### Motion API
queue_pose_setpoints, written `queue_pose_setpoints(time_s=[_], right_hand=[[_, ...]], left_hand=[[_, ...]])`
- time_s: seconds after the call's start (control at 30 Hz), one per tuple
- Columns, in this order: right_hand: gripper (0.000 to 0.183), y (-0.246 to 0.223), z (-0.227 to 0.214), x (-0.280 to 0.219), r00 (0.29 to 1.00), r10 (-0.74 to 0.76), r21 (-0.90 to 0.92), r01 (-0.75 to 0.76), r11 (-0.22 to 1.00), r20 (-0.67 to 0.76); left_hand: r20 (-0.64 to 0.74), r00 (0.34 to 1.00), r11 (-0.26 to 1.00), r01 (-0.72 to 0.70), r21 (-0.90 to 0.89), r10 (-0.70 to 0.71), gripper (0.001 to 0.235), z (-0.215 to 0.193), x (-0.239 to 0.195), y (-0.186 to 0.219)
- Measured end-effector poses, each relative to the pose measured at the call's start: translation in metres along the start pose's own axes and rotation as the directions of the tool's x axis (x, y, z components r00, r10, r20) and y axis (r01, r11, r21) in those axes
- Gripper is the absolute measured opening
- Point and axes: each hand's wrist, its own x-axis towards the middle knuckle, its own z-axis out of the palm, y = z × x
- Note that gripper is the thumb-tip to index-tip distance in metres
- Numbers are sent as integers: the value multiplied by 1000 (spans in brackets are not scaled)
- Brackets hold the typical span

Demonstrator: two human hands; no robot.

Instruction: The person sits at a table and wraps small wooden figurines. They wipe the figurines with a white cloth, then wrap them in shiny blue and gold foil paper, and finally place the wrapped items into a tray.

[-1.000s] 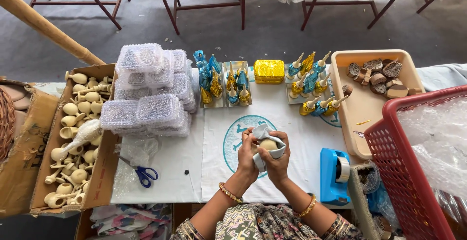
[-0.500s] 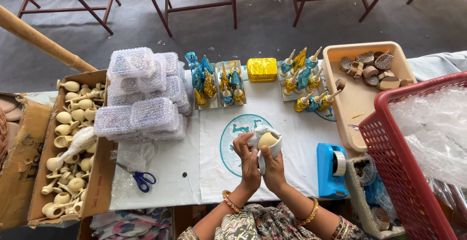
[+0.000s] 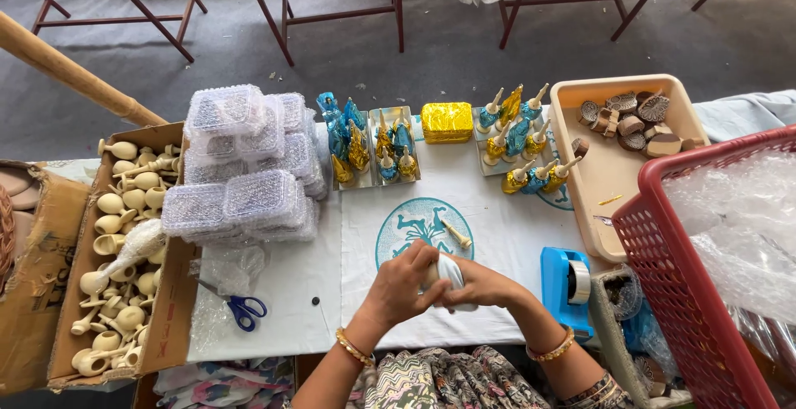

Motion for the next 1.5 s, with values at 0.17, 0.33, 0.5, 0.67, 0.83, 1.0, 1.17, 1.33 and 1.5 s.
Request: queue_pose_setpoints(time_s=[0.17, 0.33, 0.5, 0.67, 0.83, 1.0, 1.17, 1.33, 1.5], right_hand=[[95, 1, 11, 16, 917, -137, -185, 71, 980, -375], [94, -26, 20, 8, 890, -139, -410, -59, 910, -435], [82, -11, 5, 9, 890, -8, -421, -208, 883, -456], [53, -5, -6, 5, 629, -346, -415, 41, 909, -696], [75, -38, 28, 8, 439, -728, -808, 5, 589, -527], [71, 13, 23, 20, 774, -484, -833, -100, 545, -409], [43, 36, 10, 18, 896, -368, -540, 188, 820, -248], [31, 51, 12, 30, 985, -24, -443, -54, 895, -169], [28, 62, 29, 48, 810, -380, -722, -76, 688, -448]], left_hand=[[-277, 932, 924, 123, -362, -233, 32, 36, -5, -18], [-266, 915, 773, 73, -630, -303, 32, 67, -12, -41], [-34, 911, 443, 167, -881, -410, 45, 69, -13, -52], [-280, 727, 377, -31, -926, -627, 43, 74, -9, -59], [-361, 684, 537, 53, -842, -634, 40, 60, -1, -29], [-525, 735, 882, 214, -419, -428, 20, 50, -11, -27], [-374, 889, 964, -247, 97, 265, 20, 17, -19, -9], [-317, 901, 954, -262, 149, 297, 4, 46, -25, -43], [-505, 836, 977, 193, -94, -214, 13, 83, -21, -63]])
